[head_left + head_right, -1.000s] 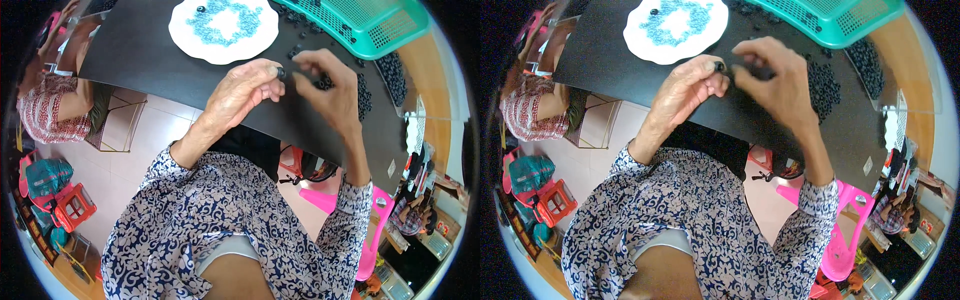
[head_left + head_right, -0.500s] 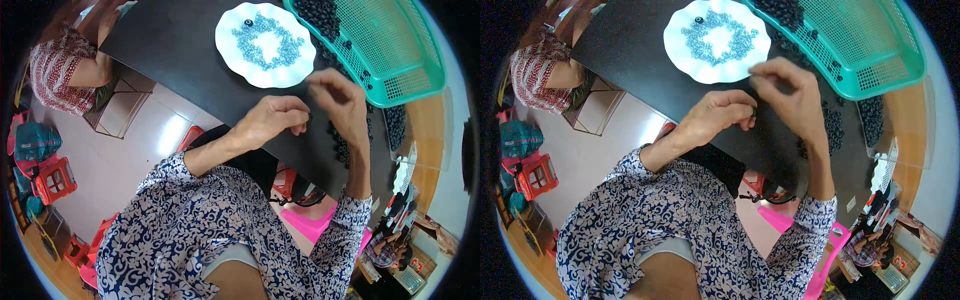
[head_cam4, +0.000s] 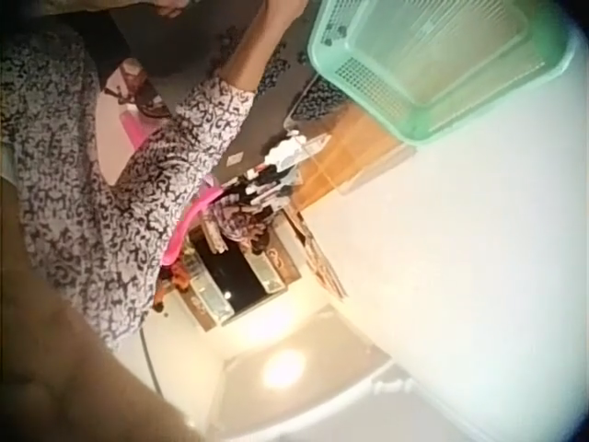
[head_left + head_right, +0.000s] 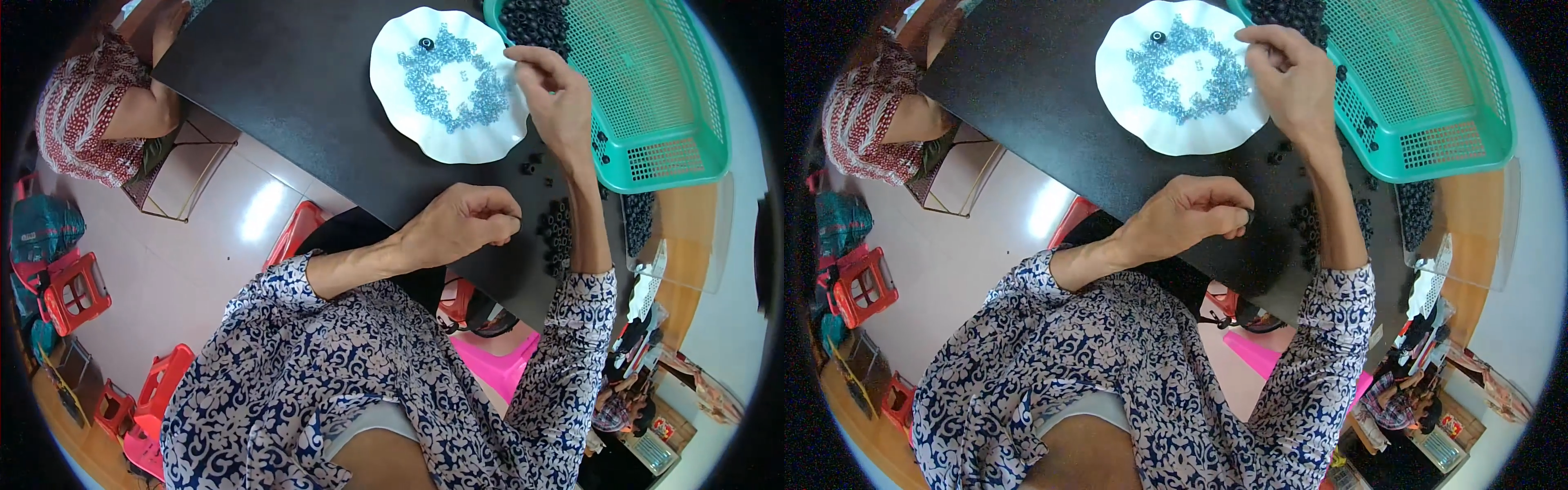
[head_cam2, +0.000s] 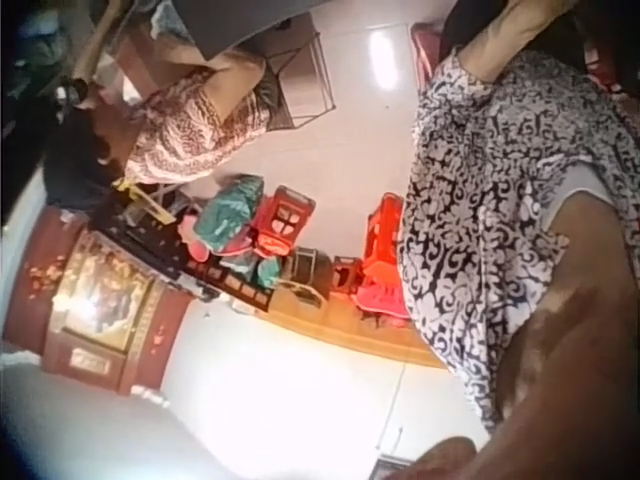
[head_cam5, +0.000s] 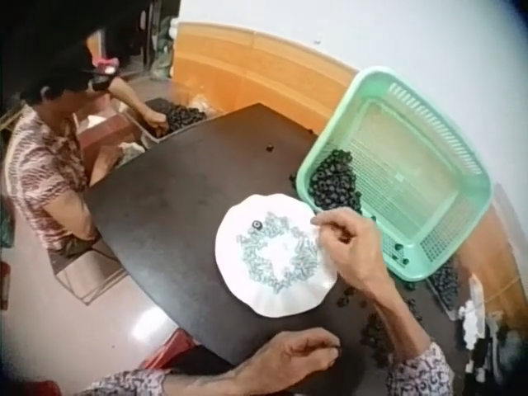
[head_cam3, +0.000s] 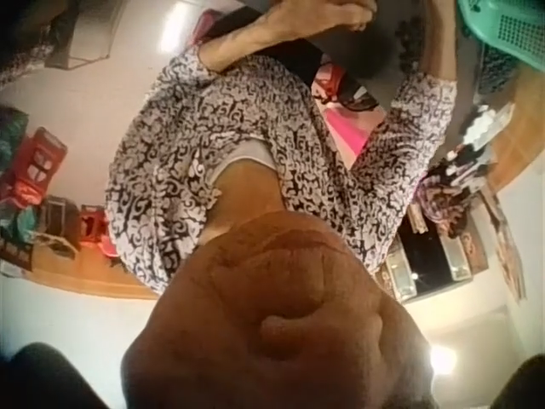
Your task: Assembling small blue plastic components into black rubber rings on a table.
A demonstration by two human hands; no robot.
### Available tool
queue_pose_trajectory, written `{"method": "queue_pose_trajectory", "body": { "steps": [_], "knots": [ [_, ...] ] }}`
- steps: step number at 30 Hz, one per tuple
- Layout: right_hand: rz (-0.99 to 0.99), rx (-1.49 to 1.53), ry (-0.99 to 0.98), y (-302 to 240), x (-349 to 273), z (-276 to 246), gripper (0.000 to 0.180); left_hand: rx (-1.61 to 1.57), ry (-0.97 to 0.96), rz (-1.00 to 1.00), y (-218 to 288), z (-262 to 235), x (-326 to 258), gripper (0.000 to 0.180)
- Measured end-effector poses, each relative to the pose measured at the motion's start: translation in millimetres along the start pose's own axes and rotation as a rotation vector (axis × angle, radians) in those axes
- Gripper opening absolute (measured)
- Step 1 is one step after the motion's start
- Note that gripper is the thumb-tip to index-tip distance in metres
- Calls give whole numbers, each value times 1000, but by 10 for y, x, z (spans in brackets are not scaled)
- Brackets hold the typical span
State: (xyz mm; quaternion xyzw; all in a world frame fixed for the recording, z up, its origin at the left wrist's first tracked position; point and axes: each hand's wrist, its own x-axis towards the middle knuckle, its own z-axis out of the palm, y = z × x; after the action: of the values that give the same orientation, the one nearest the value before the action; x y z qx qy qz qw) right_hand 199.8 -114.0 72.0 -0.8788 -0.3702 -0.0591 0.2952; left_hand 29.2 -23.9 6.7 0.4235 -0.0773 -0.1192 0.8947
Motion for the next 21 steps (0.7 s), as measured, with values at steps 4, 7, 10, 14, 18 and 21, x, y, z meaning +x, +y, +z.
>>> {"method": "queue_pose_trajectory", "body": {
  "steps": [4,7,10,14,18,21],
  "knots": [
    [36,28,-24,-8,-47,7,16,38,-20,-28,4,-36,32,16],
    [-100,-25,-60,-82,-5,93,17,90,-40,-40,5,-48,58,17],
    [-224,-147,-98,-133,38,202,18,84,-49,-41,-22,-41,83,17],
    [-270,-265,-162,-103,77,310,16,84,-61,-53,-16,-31,118,18],
    [-305,-312,-158,-61,94,352,16,87,-52,-63,-46,-33,145,18],
    [-273,-265,-153,-38,91,355,16,83,-58,-59,-76,-26,173,18]
  ]
}}
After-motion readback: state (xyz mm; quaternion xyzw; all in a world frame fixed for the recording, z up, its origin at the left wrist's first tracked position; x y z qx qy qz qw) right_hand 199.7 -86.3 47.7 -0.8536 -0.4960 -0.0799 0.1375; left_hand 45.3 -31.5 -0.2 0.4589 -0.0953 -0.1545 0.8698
